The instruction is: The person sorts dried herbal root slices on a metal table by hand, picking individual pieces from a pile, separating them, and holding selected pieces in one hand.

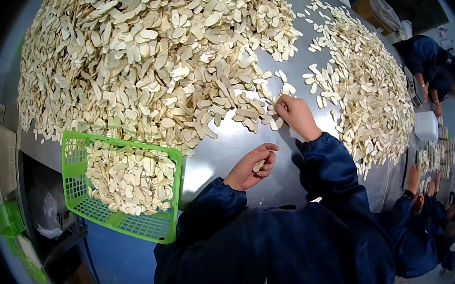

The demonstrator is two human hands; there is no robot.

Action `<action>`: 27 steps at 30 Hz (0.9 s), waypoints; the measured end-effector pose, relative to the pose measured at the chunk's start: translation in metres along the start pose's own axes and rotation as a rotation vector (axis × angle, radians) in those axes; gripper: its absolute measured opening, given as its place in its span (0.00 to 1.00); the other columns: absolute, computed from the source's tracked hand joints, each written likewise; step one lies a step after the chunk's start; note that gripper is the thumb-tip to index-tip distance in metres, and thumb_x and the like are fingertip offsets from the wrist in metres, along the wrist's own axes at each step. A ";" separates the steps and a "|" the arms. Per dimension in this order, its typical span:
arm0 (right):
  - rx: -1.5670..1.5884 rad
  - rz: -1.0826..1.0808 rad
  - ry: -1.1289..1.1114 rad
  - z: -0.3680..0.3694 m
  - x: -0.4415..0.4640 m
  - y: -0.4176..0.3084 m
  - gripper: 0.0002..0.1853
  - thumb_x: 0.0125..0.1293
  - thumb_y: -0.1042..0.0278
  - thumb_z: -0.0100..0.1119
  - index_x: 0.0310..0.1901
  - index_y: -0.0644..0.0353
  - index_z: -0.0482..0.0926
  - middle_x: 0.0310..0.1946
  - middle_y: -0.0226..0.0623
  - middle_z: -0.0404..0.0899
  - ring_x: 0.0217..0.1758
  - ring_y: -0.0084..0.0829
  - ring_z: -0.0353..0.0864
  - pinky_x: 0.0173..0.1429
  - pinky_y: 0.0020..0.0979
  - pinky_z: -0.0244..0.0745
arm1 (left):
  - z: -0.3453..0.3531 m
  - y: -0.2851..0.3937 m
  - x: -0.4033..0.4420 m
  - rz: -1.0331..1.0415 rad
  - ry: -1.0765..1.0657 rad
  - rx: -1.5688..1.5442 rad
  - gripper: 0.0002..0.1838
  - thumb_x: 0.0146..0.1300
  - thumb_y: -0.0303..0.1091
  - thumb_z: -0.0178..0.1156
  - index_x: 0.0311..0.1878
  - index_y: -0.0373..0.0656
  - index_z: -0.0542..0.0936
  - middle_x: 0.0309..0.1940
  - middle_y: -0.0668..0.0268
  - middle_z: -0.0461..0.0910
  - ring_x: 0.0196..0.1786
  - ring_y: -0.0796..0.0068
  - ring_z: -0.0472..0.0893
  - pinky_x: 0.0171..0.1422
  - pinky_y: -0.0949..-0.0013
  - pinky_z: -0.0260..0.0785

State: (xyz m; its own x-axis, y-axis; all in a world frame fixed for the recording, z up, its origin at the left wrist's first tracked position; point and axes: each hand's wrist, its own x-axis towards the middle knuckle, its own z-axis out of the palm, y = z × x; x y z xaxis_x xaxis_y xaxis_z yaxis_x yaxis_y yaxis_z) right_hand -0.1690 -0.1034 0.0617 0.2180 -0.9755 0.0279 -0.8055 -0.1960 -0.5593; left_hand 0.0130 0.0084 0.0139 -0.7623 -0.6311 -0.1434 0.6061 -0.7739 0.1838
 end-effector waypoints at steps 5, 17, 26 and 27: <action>0.144 0.063 -0.064 -0.021 -0.019 -0.019 0.09 0.59 0.69 0.56 0.33 0.67 0.78 0.19 0.46 0.74 0.20 0.35 0.74 0.27 0.34 0.67 | -0.001 0.000 0.002 -0.050 0.057 -0.107 0.26 0.74 0.52 0.38 0.59 0.41 0.69 0.37 0.67 0.73 0.30 0.83 0.66 0.23 0.85 0.53; -0.119 -0.194 0.012 0.022 0.019 -0.023 0.04 0.57 0.71 0.58 0.33 0.60 0.77 0.30 0.43 0.75 0.33 0.48 0.77 0.37 0.42 0.73 | -0.002 0.001 -0.004 -0.084 0.040 0.002 0.11 0.72 0.38 0.48 0.39 0.41 0.72 0.29 0.72 0.65 0.27 0.87 0.62 0.19 0.86 0.48; 0.349 0.038 -0.372 -0.026 0.001 -0.047 0.06 0.58 0.73 0.60 0.36 0.64 0.76 0.22 0.30 0.74 0.26 0.19 0.70 0.32 0.26 0.67 | -0.008 -0.001 -0.001 -0.027 0.021 -0.328 0.24 0.73 0.53 0.42 0.49 0.40 0.74 0.34 0.66 0.74 0.36 0.78 0.69 0.20 0.84 0.53; 0.483 0.019 -0.494 -0.028 -0.006 -0.052 0.05 0.59 0.74 0.59 0.36 0.64 0.77 0.22 0.27 0.72 0.27 0.16 0.68 0.32 0.24 0.65 | -0.011 -0.001 -0.001 -0.026 0.033 -0.278 0.29 0.73 0.58 0.38 0.51 0.40 0.74 0.36 0.66 0.73 0.36 0.77 0.69 0.20 0.84 0.53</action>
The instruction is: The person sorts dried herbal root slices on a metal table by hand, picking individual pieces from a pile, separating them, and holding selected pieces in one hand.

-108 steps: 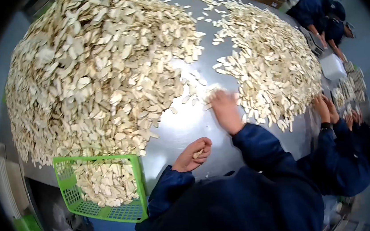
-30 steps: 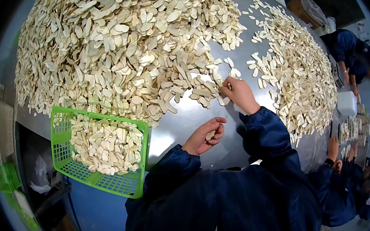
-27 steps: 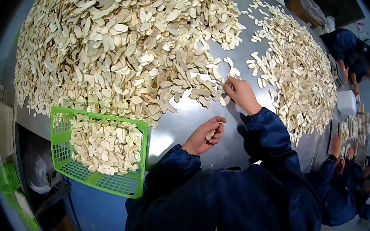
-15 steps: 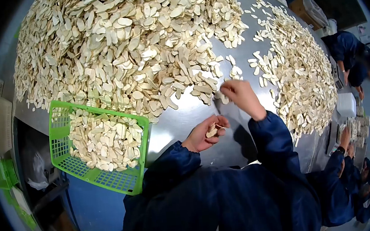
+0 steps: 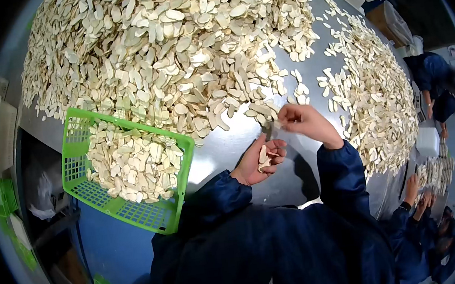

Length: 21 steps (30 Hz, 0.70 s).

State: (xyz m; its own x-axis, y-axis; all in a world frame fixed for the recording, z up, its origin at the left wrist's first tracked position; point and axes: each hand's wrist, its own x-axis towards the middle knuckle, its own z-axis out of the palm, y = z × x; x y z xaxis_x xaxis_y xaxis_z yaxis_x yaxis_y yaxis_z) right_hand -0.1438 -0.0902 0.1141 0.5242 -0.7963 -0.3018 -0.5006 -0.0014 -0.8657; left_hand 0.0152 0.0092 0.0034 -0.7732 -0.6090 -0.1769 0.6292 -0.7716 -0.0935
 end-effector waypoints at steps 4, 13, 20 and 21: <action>-0.303 -0.125 0.078 0.018 0.012 -0.008 0.10 0.59 0.69 0.61 0.42 0.60 0.80 0.29 0.36 0.77 0.31 0.30 0.77 0.36 0.29 0.71 | -0.002 -0.002 0.001 -0.036 -0.052 -0.008 0.24 0.74 0.53 0.40 0.47 0.40 0.74 0.36 0.67 0.71 0.34 0.78 0.67 0.19 0.84 0.52; -0.832 -0.317 0.194 0.056 0.052 0.015 0.03 0.56 0.69 0.57 0.32 0.55 0.78 0.30 0.37 0.77 0.33 0.43 0.80 0.34 0.39 0.75 | -0.015 -0.004 0.002 -0.107 -0.107 0.065 0.18 0.74 0.47 0.43 0.44 0.40 0.72 0.29 0.68 0.66 0.31 0.80 0.65 0.19 0.84 0.52; 0.181 -0.006 -0.111 0.001 -0.006 0.002 0.06 0.58 0.73 0.63 0.36 0.64 0.79 0.21 0.25 0.71 0.26 0.15 0.66 0.30 0.23 0.62 | 0.024 -0.001 -0.006 -0.055 0.113 0.096 0.20 0.73 0.49 0.44 0.45 0.40 0.75 0.39 0.63 0.76 0.35 0.79 0.76 0.21 0.85 0.59; 0.054 0.004 0.006 0.001 -0.008 0.001 0.07 0.57 0.73 0.63 0.37 0.64 0.80 0.21 0.27 0.71 0.25 0.16 0.67 0.29 0.23 0.62 | 0.019 -0.002 -0.004 -0.070 0.077 0.091 0.20 0.73 0.49 0.44 0.45 0.40 0.75 0.38 0.63 0.75 0.35 0.79 0.75 0.20 0.85 0.58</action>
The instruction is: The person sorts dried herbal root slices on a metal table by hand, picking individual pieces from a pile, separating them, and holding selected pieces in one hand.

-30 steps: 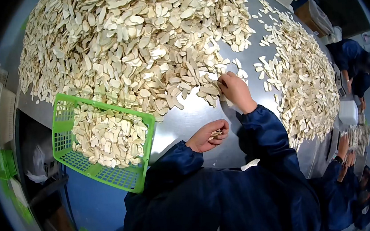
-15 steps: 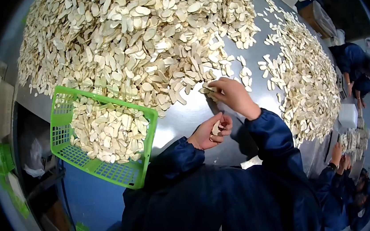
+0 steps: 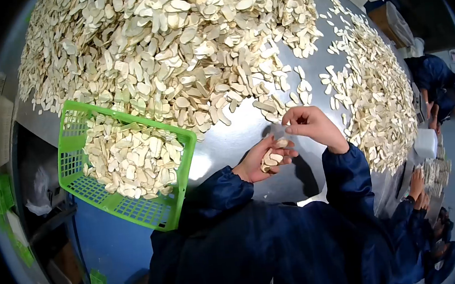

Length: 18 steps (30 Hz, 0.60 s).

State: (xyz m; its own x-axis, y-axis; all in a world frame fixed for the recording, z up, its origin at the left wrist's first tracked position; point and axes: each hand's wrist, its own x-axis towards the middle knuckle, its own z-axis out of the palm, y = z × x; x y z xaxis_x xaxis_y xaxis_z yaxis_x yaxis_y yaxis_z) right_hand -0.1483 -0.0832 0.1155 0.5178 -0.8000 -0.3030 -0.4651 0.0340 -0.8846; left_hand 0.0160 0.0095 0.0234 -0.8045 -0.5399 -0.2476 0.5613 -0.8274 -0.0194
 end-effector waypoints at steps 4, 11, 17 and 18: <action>-0.396 -0.023 0.391 0.001 0.003 0.012 0.09 0.56 0.70 0.64 0.39 0.63 0.81 0.23 0.37 0.74 0.26 0.29 0.73 0.31 0.29 0.68 | -0.017 -0.003 0.005 -0.054 -0.101 0.052 0.14 0.72 0.43 0.47 0.41 0.40 0.73 0.32 0.68 0.70 0.28 0.84 0.67 0.18 0.86 0.52; -0.718 -0.220 0.483 0.048 0.030 0.028 0.12 0.56 0.69 0.63 0.42 0.59 0.79 0.31 0.38 0.75 0.30 0.37 0.77 0.33 0.34 0.71 | -0.016 -0.001 0.002 -0.068 -0.114 0.086 0.11 0.71 0.41 0.50 0.41 0.43 0.73 0.29 0.73 0.64 0.27 0.86 0.61 0.19 0.86 0.49; -0.166 -0.007 0.411 0.014 0.019 0.058 0.09 0.61 0.71 0.61 0.42 0.64 0.77 0.20 0.27 0.74 0.21 0.16 0.67 0.26 0.22 0.62 | -0.013 -0.001 0.002 -0.048 -0.094 0.085 0.09 0.71 0.39 0.51 0.40 0.43 0.71 0.29 0.73 0.64 0.27 0.87 0.61 0.19 0.87 0.48; 0.000 0.056 0.435 0.007 0.012 0.060 0.07 0.61 0.73 0.60 0.40 0.64 0.78 0.22 0.24 0.73 0.23 0.13 0.68 0.26 0.20 0.61 | -0.014 -0.002 0.003 -0.043 -0.097 0.087 0.09 0.70 0.39 0.51 0.40 0.43 0.71 0.29 0.73 0.64 0.27 0.87 0.61 0.19 0.87 0.48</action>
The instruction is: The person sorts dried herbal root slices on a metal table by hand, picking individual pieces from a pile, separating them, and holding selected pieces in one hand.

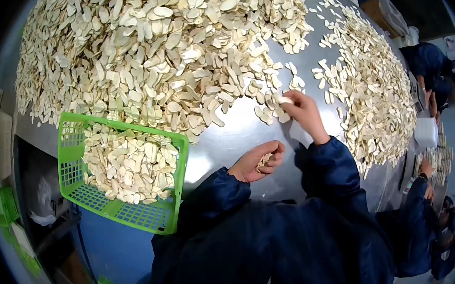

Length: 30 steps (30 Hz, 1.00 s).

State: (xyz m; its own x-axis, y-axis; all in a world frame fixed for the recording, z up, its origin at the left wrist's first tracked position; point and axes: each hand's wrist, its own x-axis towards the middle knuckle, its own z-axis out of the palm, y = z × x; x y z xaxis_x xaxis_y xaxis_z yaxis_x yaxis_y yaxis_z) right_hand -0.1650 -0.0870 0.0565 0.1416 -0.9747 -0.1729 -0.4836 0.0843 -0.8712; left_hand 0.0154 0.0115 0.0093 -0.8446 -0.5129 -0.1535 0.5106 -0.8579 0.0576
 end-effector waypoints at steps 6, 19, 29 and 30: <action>-0.481 -0.262 0.199 -0.032 -0.033 0.013 0.12 0.57 0.71 0.63 0.44 0.61 0.80 0.28 0.39 0.78 0.25 0.33 0.76 0.31 0.30 0.71 | 0.002 0.000 0.000 -0.005 -0.003 -0.024 0.08 0.70 0.37 0.51 0.40 0.42 0.70 0.30 0.72 0.64 0.28 0.87 0.62 0.19 0.86 0.48; -0.762 -0.349 0.192 0.022 -0.002 -0.030 0.13 0.56 0.62 0.62 0.37 0.61 0.76 0.28 0.42 0.74 0.34 0.45 0.78 0.35 0.41 0.73 | 0.001 0.002 0.001 0.073 0.002 0.047 0.04 0.68 0.29 0.50 0.44 0.42 0.70 0.29 0.71 0.64 0.28 0.85 0.63 0.20 0.85 0.50; -0.200 -0.019 0.117 -0.057 0.013 0.021 0.13 0.57 0.65 0.61 0.37 0.68 0.81 0.21 0.34 0.79 0.25 0.20 0.74 0.31 0.25 0.69 | 0.001 0.002 0.000 0.051 -0.005 0.030 0.04 0.68 0.29 0.49 0.43 0.40 0.70 0.29 0.70 0.64 0.28 0.85 0.63 0.20 0.85 0.49; -0.198 -0.003 0.124 -0.067 0.008 0.029 0.13 0.57 0.65 0.61 0.37 0.68 0.81 0.21 0.33 0.78 0.25 0.20 0.73 0.32 0.24 0.68 | 0.002 0.002 0.000 0.048 -0.003 0.007 0.04 0.67 0.29 0.49 0.43 0.40 0.70 0.29 0.70 0.65 0.28 0.85 0.63 0.20 0.85 0.49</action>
State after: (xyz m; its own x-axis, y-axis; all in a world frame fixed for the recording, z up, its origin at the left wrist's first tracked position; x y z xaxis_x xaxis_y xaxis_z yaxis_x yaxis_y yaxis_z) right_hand -0.2358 -0.1066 0.0611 0.0415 -0.9939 -0.1020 -0.6450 0.0513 -0.7624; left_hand 0.0158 0.0100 0.0113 -0.8199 -0.5532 -0.1474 0.5490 -0.8327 0.0715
